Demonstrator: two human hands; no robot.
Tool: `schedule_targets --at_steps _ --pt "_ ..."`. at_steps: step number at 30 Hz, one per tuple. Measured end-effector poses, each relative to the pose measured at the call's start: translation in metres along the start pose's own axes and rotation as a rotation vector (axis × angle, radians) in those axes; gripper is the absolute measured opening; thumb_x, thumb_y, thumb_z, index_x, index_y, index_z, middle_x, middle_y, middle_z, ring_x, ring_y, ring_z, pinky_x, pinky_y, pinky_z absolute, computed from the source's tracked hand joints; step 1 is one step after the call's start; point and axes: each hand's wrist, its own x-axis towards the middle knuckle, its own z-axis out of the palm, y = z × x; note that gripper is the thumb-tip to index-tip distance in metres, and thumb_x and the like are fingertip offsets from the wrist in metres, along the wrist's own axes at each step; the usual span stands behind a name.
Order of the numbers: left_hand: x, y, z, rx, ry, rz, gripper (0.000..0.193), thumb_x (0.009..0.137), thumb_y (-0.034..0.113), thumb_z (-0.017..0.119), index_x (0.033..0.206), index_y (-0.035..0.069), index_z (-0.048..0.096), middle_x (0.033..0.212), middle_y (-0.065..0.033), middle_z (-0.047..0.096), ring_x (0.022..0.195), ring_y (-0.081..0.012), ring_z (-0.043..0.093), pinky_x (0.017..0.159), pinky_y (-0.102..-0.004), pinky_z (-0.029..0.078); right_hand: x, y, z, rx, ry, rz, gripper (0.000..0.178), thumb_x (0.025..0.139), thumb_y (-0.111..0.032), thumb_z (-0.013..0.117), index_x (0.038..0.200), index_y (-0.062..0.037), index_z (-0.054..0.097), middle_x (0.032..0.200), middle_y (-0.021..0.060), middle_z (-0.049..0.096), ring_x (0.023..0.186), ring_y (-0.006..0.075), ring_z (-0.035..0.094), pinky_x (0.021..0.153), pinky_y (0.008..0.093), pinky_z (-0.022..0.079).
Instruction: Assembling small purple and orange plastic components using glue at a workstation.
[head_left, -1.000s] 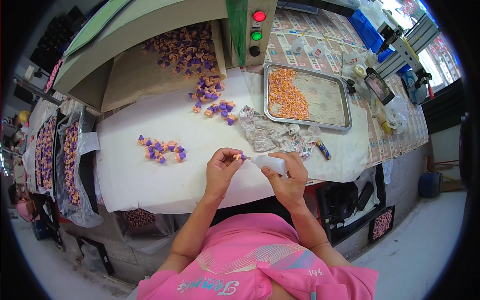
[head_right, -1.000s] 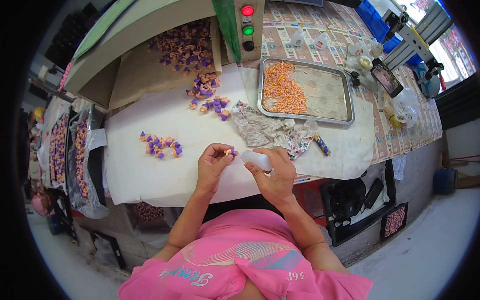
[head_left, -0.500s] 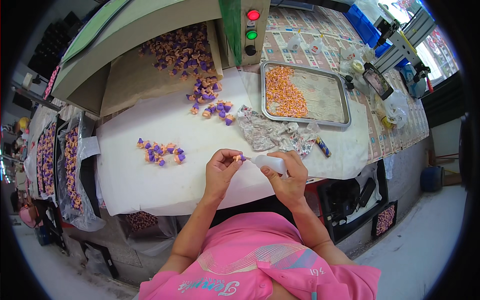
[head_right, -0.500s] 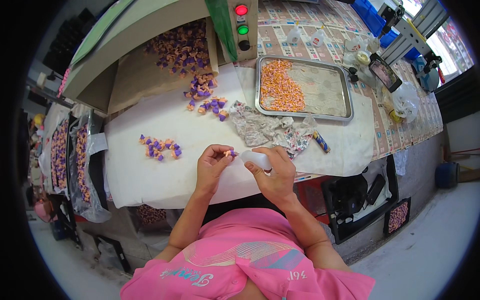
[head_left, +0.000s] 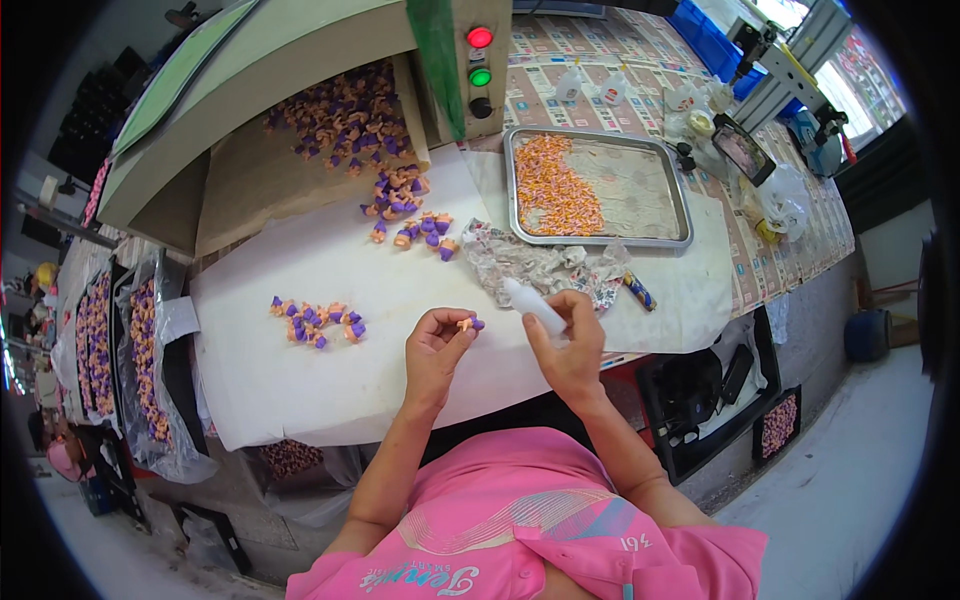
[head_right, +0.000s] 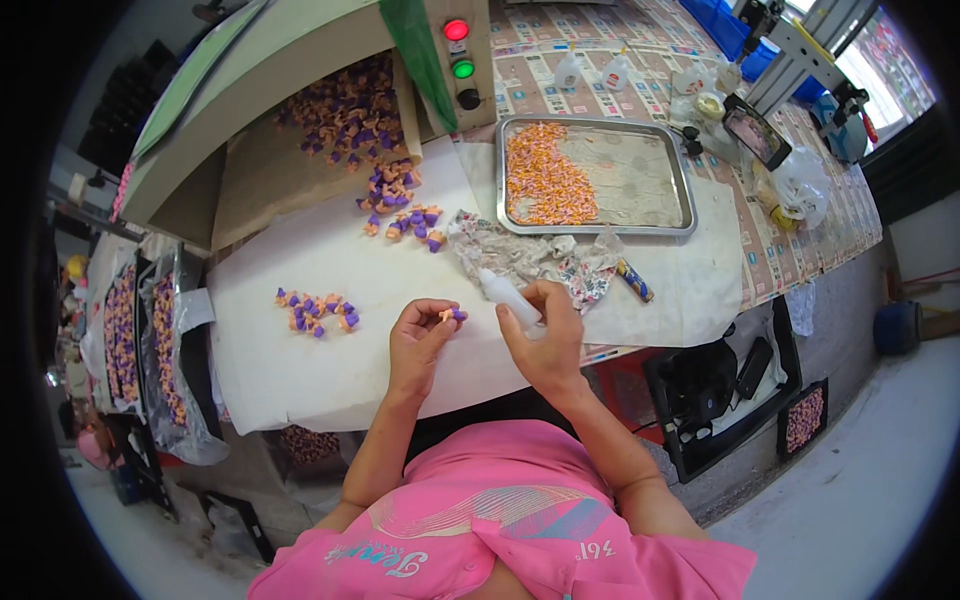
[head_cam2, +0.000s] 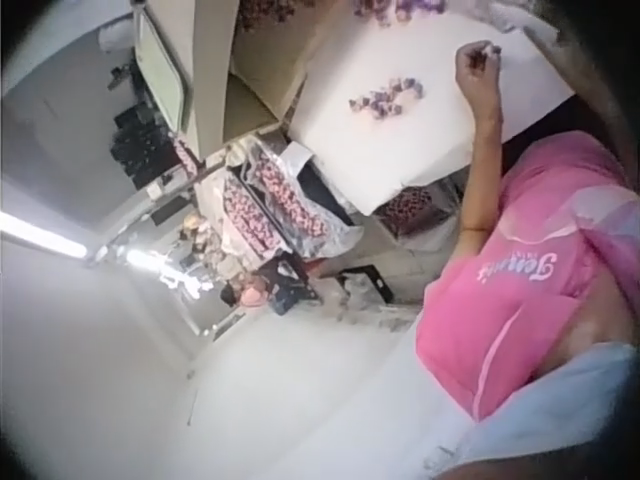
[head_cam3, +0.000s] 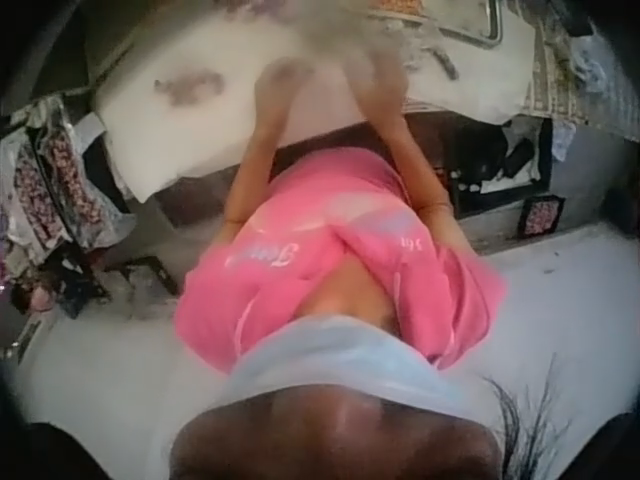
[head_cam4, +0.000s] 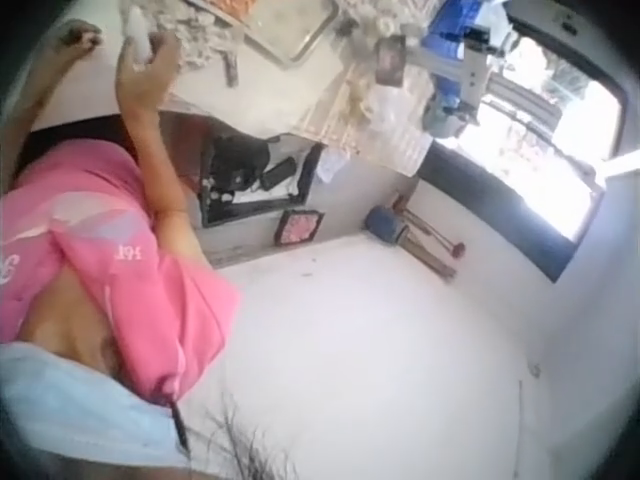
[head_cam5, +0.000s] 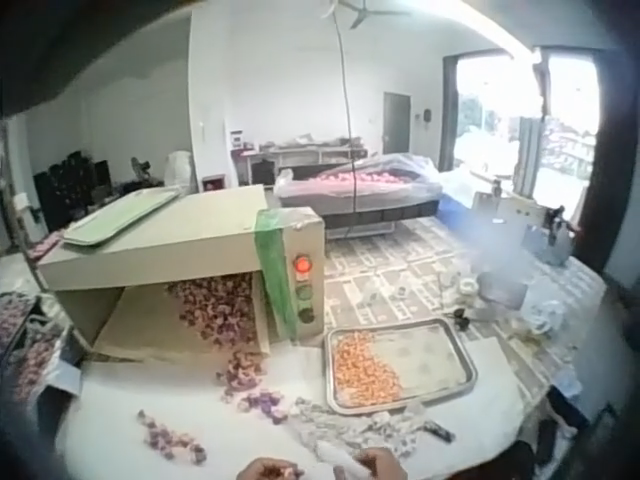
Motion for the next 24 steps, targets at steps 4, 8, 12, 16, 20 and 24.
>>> schedule_targets --at_steps 4,8,12,16,20,24 --pt "-0.002 -0.003 0.007 0.0 -0.012 -0.027 0.022 0.087 -0.002 0.064 0.107 -0.001 0.057 0.107 -0.0095 0.062 0.097 -0.0157 0.063 0.089 -0.0287 0.051 0.01 0.026 0.011 -0.139 0.056 -0.066 0.026 0.077 -0.007 0.074 0.095 -0.0003 0.055 0.084 0.0119 0.056 0.078 0.0223 0.056 0.068 0.0335 0.044" --pt "-0.005 -0.006 0.013 -0.016 0.009 -0.028 0.021 0.087 -0.001 0.063 0.107 0.001 0.057 0.108 -0.009 0.062 0.098 -0.0168 0.063 0.09 -0.0297 0.051 0.018 0.035 0.009 -0.27 0.044 -0.139 0.025 0.074 -0.005 0.072 0.091 -0.0011 0.054 0.085 0.0141 0.056 0.079 0.0323 0.054 0.071 0.041 0.042" --pt "-0.006 -0.004 0.016 -0.037 0.027 -0.037 0.021 0.088 -0.001 0.063 0.107 0.002 0.056 0.108 -0.0091 0.062 0.099 -0.0178 0.063 0.09 -0.03 0.051 0.033 0.027 -0.003 -0.356 0.0 -0.173 0.022 0.076 -0.004 0.07 0.093 -0.0006 0.056 0.089 0.0132 0.057 0.087 0.0314 0.053 0.074 0.0405 0.042" --pt "-0.004 -0.004 0.018 -0.047 0.018 -0.038 0.021 0.088 -0.002 0.063 0.107 0.002 0.057 0.109 -0.0092 0.062 0.099 -0.0178 0.063 0.09 -0.0299 0.052 0.07 0.031 -0.017 -0.328 0.055 -0.205 0.019 0.078 -0.003 0.068 0.095 -0.0021 0.06 0.093 0.0125 0.058 0.092 0.0317 0.052 0.079 0.0405 0.043" --pt "-0.003 -0.002 0.019 -0.057 0.013 -0.038 0.021 0.087 -0.003 0.062 0.107 0.002 0.057 0.109 -0.0094 0.062 0.099 -0.0179 0.063 0.09 -0.0294 0.052 0.126 0.066 -0.021 -0.459 0.043 -0.211 0.015 0.078 -0.006 0.069 0.092 -0.0048 0.066 0.092 0.0119 0.061 0.09 0.0321 0.054 0.079 0.0412 0.045" --pt "-0.004 0.001 0.02 -0.074 0.012 -0.036 0.021 0.087 -0.004 0.061 0.107 0.002 0.057 0.108 -0.0093 0.062 0.098 -0.0177 0.063 0.089 -0.029 0.052 0.159 0.084 -0.012 -0.62 -0.031 -0.175 0.01 0.078 -0.01 0.069 0.087 -0.0052 0.067 0.088 0.0121 0.063 0.088 0.0324 0.056 0.077 0.0417 0.048"
